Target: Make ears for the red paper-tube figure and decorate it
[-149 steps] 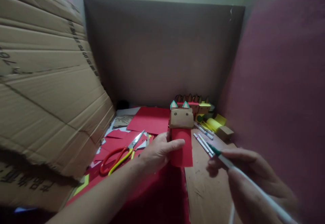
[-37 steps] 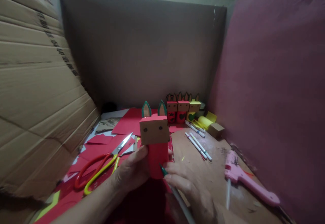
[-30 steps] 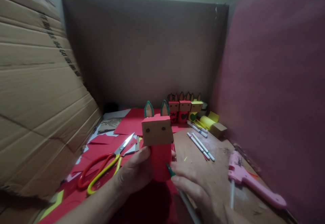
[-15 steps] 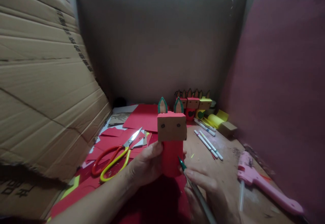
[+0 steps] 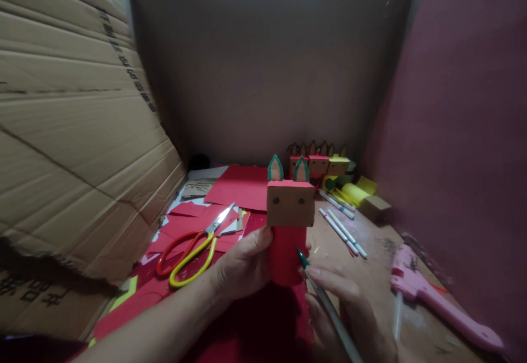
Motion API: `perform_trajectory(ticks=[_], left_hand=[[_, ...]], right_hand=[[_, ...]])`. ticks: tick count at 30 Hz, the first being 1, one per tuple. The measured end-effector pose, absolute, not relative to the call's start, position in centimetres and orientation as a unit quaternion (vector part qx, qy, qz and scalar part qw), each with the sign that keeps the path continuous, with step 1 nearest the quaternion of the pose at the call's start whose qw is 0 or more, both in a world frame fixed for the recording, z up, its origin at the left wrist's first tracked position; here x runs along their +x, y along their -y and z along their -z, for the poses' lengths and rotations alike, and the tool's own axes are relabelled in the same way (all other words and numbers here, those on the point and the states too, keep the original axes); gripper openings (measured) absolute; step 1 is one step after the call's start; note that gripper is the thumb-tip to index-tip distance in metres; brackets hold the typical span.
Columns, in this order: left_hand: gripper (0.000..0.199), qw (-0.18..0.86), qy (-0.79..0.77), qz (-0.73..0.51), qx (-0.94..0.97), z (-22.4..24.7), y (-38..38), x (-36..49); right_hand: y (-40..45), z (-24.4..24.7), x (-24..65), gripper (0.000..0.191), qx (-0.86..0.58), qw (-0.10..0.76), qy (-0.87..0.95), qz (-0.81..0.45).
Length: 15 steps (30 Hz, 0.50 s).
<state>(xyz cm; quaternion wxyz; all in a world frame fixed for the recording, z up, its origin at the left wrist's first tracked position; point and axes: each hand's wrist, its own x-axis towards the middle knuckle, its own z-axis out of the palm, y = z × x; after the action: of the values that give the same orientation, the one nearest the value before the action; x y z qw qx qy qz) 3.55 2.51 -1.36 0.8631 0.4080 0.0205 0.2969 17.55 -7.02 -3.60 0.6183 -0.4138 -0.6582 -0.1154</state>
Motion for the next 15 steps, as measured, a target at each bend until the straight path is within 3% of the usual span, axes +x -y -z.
perform_trajectory(ticks=[15], left_hand=[[0.046,0.859,-0.019,-0.294,0.419,1.44,-2.45,3.69]], right_hand=[[7.01,2.80,17.74,0.022,-0.404,0.623,0.668,0.039]])
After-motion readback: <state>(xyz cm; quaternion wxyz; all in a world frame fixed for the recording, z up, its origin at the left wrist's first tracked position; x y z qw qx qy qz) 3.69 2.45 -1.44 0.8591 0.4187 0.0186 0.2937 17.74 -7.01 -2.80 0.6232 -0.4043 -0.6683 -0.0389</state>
